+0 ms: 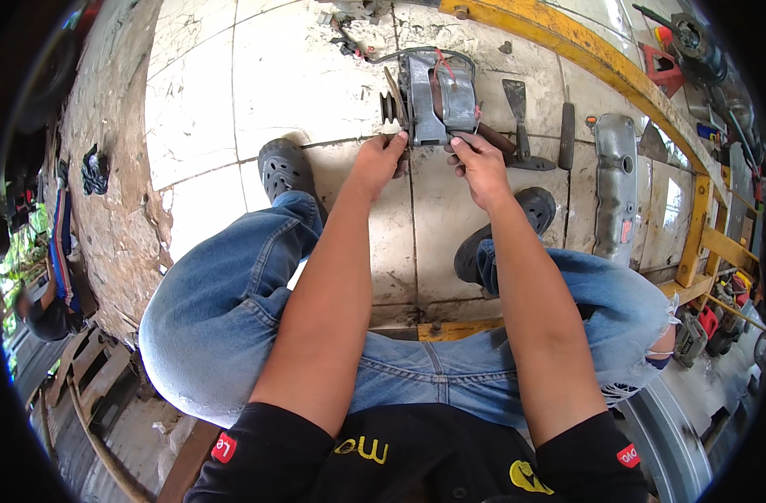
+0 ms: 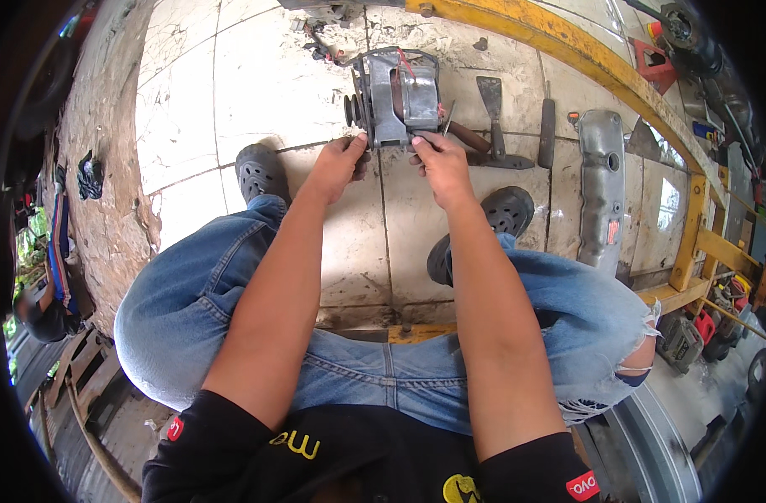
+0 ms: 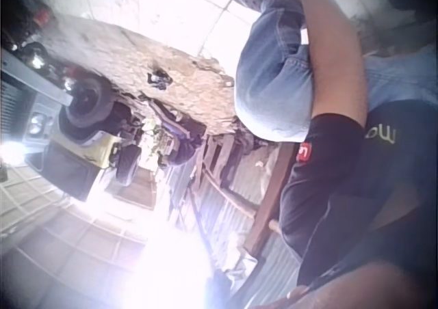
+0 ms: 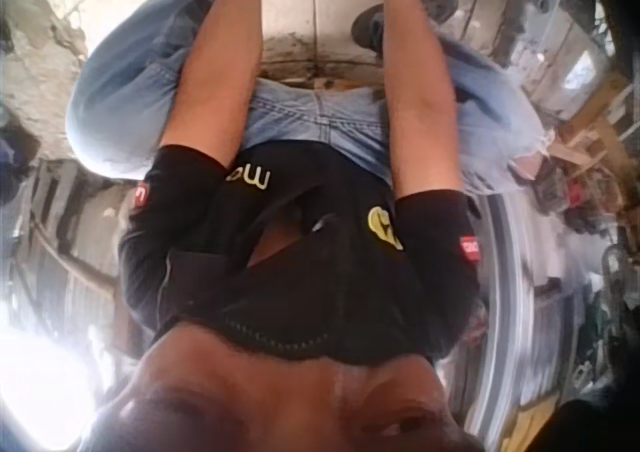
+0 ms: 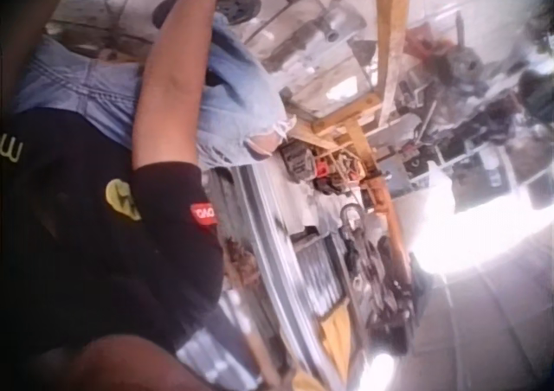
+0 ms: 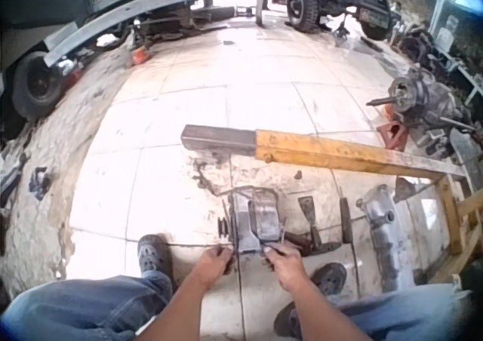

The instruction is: The person sits on the floor and works on an alternator, manipulating internal components and wires with both hands. They repeatedly adjust parts inside the housing and rotate the unit to access different areas.

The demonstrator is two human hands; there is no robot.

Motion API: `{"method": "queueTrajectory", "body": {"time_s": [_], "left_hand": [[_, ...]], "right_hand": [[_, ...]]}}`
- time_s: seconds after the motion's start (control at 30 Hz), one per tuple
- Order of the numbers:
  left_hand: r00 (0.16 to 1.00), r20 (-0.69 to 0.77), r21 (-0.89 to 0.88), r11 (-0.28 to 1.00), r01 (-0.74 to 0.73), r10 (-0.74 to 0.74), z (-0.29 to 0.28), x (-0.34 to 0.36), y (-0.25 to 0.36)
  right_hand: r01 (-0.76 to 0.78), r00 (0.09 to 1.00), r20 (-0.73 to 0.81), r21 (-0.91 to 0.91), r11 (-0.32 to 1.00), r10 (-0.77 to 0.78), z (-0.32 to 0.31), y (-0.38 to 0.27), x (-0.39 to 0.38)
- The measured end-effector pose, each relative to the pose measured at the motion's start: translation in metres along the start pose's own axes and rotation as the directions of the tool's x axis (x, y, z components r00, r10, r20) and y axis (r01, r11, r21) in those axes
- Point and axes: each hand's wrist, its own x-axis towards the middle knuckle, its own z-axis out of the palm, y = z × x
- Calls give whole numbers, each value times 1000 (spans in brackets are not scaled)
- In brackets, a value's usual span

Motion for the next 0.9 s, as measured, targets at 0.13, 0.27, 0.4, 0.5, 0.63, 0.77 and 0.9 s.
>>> {"method": "queueTrajectory", "body": {"time_s": [0.13, 0.27, 0.4, 0.5, 0.63, 0.77, 0.9], "left_hand": [[995, 64, 32, 997, 72, -74, 2, -6, 11], [993, 79, 51, 995, 88, -91, 5, -7, 16], [994, 94, 90, 995, 52, -61, 4, -2, 15], [997, 81, 134, 991, -9, -2, 4, 2, 8], [994, 80, 170, 981, -90, 78, 5, 2, 3], [993, 79, 189, 977, -102, 89, 4, 5, 1], [996, 57, 180, 980, -84, 75, 6, 2, 0]], "right_hand": [[29, 1000, 1, 7, 1000, -29, 1, 3, -1], [60, 998, -11, -26, 998, -61, 5, 1, -1], [63, 998, -15, -77, 995, -65, 3, -3, 3], [40, 998, -34, -107, 993, -44, 4, -5, 4], [2, 998, -54, -171, 985, -11, 6, -15, 6], [-184, 982, -76, -128, 975, 175, 12, -33, 6], [-285, 956, -113, -144, 948, 271, 17, -46, 4]]}}
